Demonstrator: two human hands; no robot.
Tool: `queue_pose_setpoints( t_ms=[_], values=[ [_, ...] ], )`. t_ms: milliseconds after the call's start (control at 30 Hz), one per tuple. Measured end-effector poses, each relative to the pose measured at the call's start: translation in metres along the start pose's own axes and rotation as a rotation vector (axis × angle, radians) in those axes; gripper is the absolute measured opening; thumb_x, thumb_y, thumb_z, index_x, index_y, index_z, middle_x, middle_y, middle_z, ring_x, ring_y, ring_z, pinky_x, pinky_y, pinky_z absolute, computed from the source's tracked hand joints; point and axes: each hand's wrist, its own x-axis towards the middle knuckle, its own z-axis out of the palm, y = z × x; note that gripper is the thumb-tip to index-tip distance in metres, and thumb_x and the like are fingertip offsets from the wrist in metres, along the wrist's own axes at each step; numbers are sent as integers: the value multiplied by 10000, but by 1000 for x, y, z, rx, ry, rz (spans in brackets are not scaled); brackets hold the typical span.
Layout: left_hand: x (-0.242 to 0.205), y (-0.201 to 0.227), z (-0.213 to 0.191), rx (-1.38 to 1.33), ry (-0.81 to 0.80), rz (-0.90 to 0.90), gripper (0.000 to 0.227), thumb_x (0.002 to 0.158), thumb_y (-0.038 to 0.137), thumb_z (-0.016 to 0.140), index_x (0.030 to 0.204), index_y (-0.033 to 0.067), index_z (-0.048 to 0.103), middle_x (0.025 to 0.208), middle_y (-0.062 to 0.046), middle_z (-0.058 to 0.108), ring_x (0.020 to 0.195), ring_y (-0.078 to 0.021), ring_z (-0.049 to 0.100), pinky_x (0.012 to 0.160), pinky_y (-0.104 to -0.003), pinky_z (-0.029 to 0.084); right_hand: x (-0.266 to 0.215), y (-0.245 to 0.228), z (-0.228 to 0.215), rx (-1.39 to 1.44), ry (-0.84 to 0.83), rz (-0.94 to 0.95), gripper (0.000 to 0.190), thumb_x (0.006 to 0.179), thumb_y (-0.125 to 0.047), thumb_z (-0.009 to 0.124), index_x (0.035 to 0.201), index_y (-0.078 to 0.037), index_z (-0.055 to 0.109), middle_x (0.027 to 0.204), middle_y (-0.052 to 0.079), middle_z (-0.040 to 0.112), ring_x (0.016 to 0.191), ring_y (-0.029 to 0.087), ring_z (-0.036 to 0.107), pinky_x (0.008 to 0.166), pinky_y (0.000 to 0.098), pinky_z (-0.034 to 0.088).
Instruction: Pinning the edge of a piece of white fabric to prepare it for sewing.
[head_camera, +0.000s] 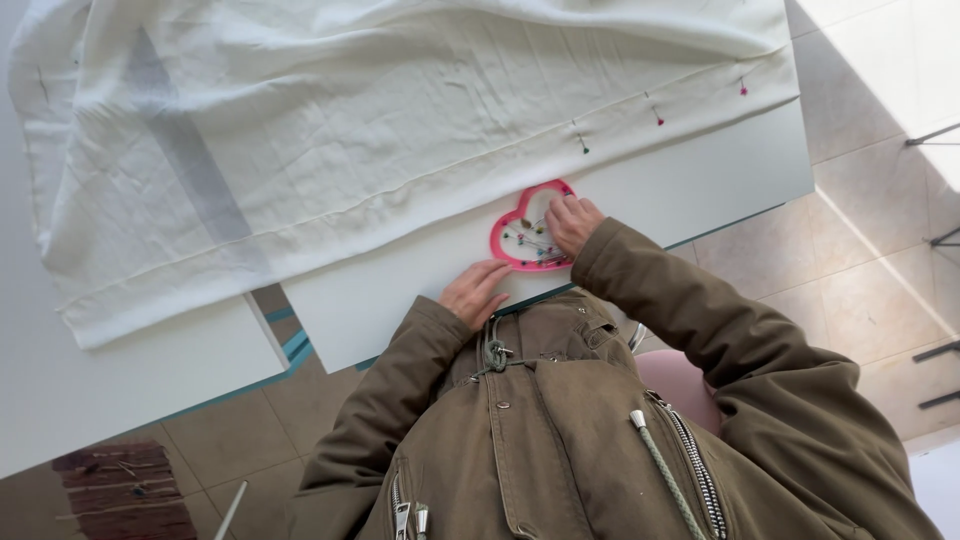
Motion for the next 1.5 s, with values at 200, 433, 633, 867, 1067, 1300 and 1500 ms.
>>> queue_pose_setpoints(
  t_ms=[200,433,633,867,1067,1300,1500],
  values=[
    [4,-10,0,-79,-243,206,571,949,173,687,1461,7,495,1516,-194,504,1352,-349,538,1126,-409,460,-17,-7,2,83,50,176,232,853,-91,594,1071,-13,607,1110,129,572,1005,276,587,861,362,528],
    [37,-10,27,-61,-341,332,566,947,199,681,1447,8,495,1529,-199,485,1348,-348,535,1117,-414,452,-37,-8,-11,409,144,274,281,821,-7,620,1097,0,568,1087,147,576,1037,321,590,903,414,530],
    [62,-13,20,-165,-405,281,535,980,187,656,1471,35,508,1512,-170,514,1367,-328,537,1138,-404,459,-35,-9,-6,833,353,649,292,936,-8,710,1192,-13,569,1002,134,688,890,246,710,769,354,586],
    [92,-32,2,444,-173,111,827,986,479,581,1595,-1,294,1684,-198,229,1577,-313,168,1276,-514,115,-49,-4,0,1185,385,936,209,951,-36,749,1152,-31,693,954,81,785,815,88,739,700,241,613],
    [88,-36,12,561,-231,22,946,980,620,511,1630,0,215,1720,-174,125,1601,-293,48,1278,-550,7,-62,4,5,798,377,757,149,900,-24,767,1045,-54,762,941,84,758,798,179,731,696,291,595],
    [86,-40,-1,548,-162,-26,954,992,630,507,1644,9,190,1732,-154,113,1610,-282,47,1287,-557,8,-61,13,-11,504,388,551,175,895,-26,746,1065,-70,742,935,107,724,840,264,718,722,337,594],
    [80,-51,-2,556,-123,-68,959,993,649,492,1651,36,160,1735,-125,90,1606,-285,37,1281,-578,2,-22,24,-63,861,448,788,128,986,3,702,1113,3,686,978,92,765,835,135,764,723,275,628]
  ],
)
